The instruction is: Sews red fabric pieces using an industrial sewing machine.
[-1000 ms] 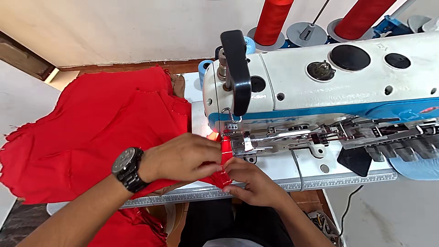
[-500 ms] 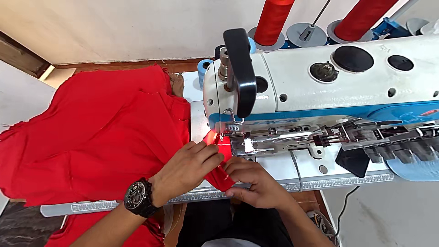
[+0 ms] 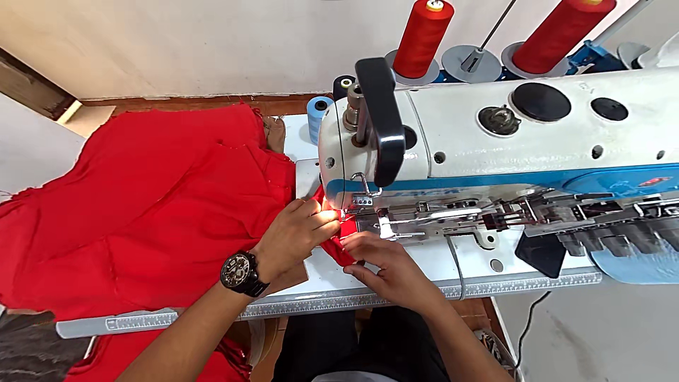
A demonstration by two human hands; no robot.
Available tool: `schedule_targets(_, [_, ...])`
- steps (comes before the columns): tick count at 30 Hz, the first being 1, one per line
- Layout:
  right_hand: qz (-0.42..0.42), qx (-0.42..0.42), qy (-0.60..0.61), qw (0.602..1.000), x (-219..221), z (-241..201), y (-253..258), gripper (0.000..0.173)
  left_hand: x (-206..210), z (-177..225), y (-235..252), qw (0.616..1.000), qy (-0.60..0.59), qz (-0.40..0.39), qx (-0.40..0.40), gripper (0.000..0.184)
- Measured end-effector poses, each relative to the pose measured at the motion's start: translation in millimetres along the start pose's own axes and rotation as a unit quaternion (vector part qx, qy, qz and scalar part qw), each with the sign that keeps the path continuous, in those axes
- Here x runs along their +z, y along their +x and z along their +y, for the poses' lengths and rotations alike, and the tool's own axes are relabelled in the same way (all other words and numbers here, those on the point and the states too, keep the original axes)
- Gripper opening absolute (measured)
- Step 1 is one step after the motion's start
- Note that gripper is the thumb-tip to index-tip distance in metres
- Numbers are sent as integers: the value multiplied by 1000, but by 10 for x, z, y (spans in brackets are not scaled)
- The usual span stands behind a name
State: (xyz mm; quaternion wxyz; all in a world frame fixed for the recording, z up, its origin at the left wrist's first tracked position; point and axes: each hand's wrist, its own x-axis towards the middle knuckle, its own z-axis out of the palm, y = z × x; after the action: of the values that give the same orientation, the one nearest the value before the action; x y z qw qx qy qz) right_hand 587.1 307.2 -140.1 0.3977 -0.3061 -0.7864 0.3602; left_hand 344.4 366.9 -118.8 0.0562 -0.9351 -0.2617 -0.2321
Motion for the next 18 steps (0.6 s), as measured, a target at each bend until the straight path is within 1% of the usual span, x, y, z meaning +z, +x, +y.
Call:
schedule_targets(2, [-3, -11, -51, 999, -2, -16, 19, 13, 2, -31, 36, 1000, 8, 10, 1, 23])
schedule_targets(4, [12, -22, -149, 988, -93, -33, 6, 17, 0, -77, 67, 1000, 15, 13, 3, 23])
schedule_targets(5, [47, -18, -218, 975, -182, -42, -17, 19, 3, -103, 83, 1000, 21, 15, 8, 23])
schedule_targets(7, [131, 24, -372, 919, -377, -56, -2, 18, -3, -139, 95, 999, 40, 18, 23, 22])
schedule_targets(8, [125, 77, -426, 893, -452, -79, 61, 20, -14, -152, 100, 998, 56, 17, 35, 21])
schedule_targets(9, [87, 132, -445, 881, -509, -113, 147, 21, -22, -164, 113, 996, 72, 19, 49, 20])
schedule_targets(11, [-9, 200, -422, 884, -609, -93, 329, 24, -31, -194, 175, 994, 84, 33, 59, 19])
schedule_targets(13, [-36, 208, -406, 889, -653, -47, 373, 27, -14, -260, 250, 998, 55, 36, 12, 14])
schedule_targets(15, [-48, 236, -407, 881, -658, -196, 405, 25, 40, -445, 359, 997, 24, 14, -70, 8])
schedule_targets(16, [-61, 266, -404, 873, -666, -257, 416, 26, 80, -566, 425, 993, 23, -9, -112, 12])
schedule_targets(17, [-61, 268, -420, 865, -678, -227, 401, 29, 119, -681, 492, 988, 21, -33, -149, 16])
schedule_targets(18, [-46, 224, -459, 859, -705, -91, 379, 32, 152, -786, 558, 982, 18, -51, -179, 19])
